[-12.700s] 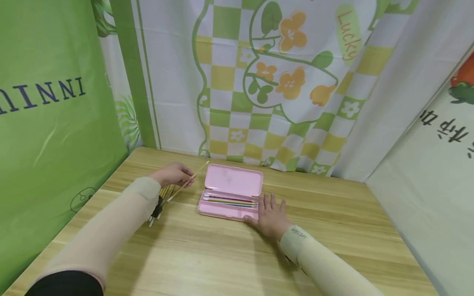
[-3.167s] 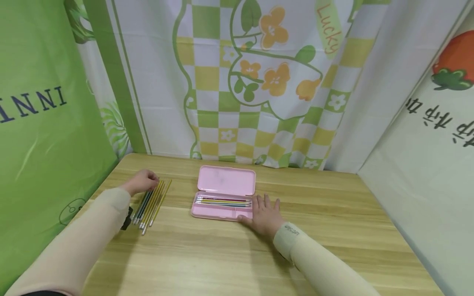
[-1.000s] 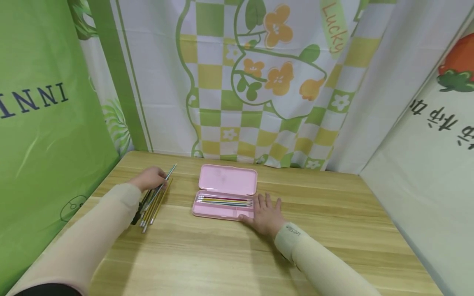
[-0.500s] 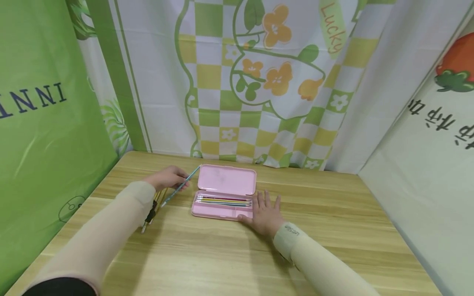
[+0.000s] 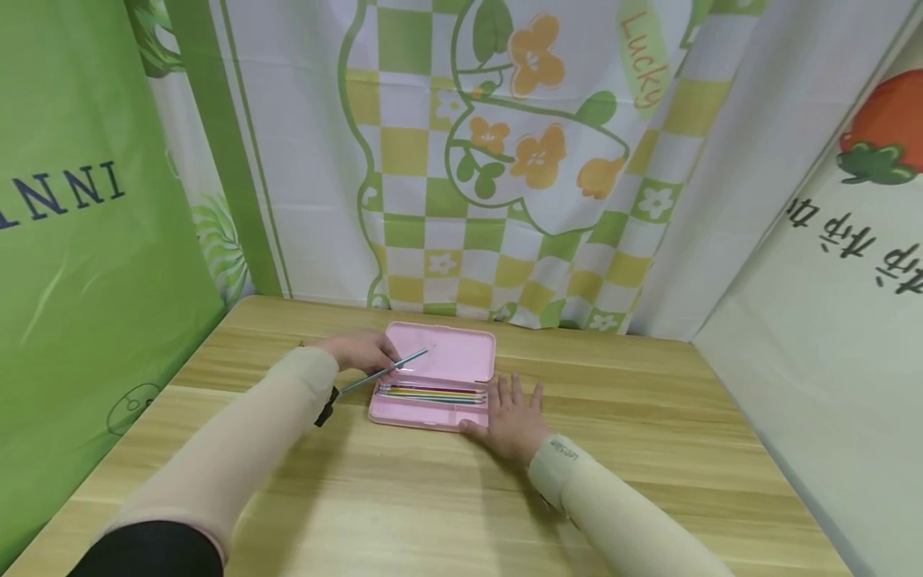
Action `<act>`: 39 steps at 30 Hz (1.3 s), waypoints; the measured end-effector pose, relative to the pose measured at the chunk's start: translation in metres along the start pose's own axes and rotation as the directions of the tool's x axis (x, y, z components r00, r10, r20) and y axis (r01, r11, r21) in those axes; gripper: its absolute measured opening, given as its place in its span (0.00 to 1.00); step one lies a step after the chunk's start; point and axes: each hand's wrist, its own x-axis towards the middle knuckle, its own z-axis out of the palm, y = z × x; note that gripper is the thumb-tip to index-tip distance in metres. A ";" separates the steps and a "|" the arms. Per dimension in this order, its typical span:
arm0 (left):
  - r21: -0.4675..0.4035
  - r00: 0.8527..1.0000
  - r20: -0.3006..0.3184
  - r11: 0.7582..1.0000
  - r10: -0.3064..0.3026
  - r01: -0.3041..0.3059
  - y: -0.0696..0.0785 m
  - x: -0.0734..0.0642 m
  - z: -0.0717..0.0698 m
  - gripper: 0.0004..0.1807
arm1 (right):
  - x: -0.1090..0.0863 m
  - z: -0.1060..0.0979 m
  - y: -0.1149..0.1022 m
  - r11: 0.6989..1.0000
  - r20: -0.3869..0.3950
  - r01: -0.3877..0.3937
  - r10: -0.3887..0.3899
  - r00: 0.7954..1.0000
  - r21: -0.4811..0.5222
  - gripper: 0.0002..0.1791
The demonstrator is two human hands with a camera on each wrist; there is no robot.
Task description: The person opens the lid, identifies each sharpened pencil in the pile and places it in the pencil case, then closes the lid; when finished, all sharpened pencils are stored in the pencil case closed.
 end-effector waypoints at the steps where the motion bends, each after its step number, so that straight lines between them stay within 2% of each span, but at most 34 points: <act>1: 0.031 1.000 0.005 1.000 0.003 -0.003 0.002 0.003 0.002 0.12 | 0.000 0.000 0.000 1.000 0.002 -0.002 0.002 1.000 0.000 0.59; 8: 0.192 0.999 0.039 0.980 0.037 -0.043 0.011 0.017 0.016 0.11 | -0.001 -0.006 -0.003 1.000 0.007 0.001 -0.001 1.000 0.001 0.58; 12: 0.282 0.998 0.028 0.957 0.056 -0.062 0.018 0.024 0.022 0.13 | -0.003 -0.012 -0.004 1.000 0.008 0.007 -0.007 1.000 -0.003 0.57; 18: 0.352 0.998 0.020 0.934 0.063 -0.066 0.029 0.032 0.034 0.13 | -0.002 -0.011 -0.004 1.000 0.003 0.013 -0.013 1.000 -0.001 0.57; 21: 0.422 0.997 0.006 0.903 0.080 -0.075 0.031 0.036 0.043 0.11 | -0.001 -0.005 -0.003 1.000 0.000 0.013 -0.013 1.000 -0.008 0.58; 25: 0.515 0.993 0.004 0.851 0.114 -0.100 0.033 0.042 0.050 0.10 | 0.000 0.000 -0.003 1.000 -0.005 0.013 -0.013 1.000 -0.009 0.58; 31: 0.557 0.983 -0.003 0.816 0.186 -0.153 0.026 0.054 0.057 0.10 | -0.001 -0.004 -0.003 1.000 -0.017 0.009 -0.009 1.000 0.006 0.58; 35: 0.554 0.975 -0.020 0.814 0.221 -0.173 0.022 0.059 0.061 0.10 | -0.004 -0.007 -0.003 1.000 -0.026 0.012 -0.011 1.000 0.023 0.58; 39: 0.551 0.973 -0.020 0.815 0.229 -0.180 0.024 0.061 0.064 0.10 | -0.004 -0.005 -0.001 0.999 -0.034 0.015 -0.014 0.999 0.031 0.58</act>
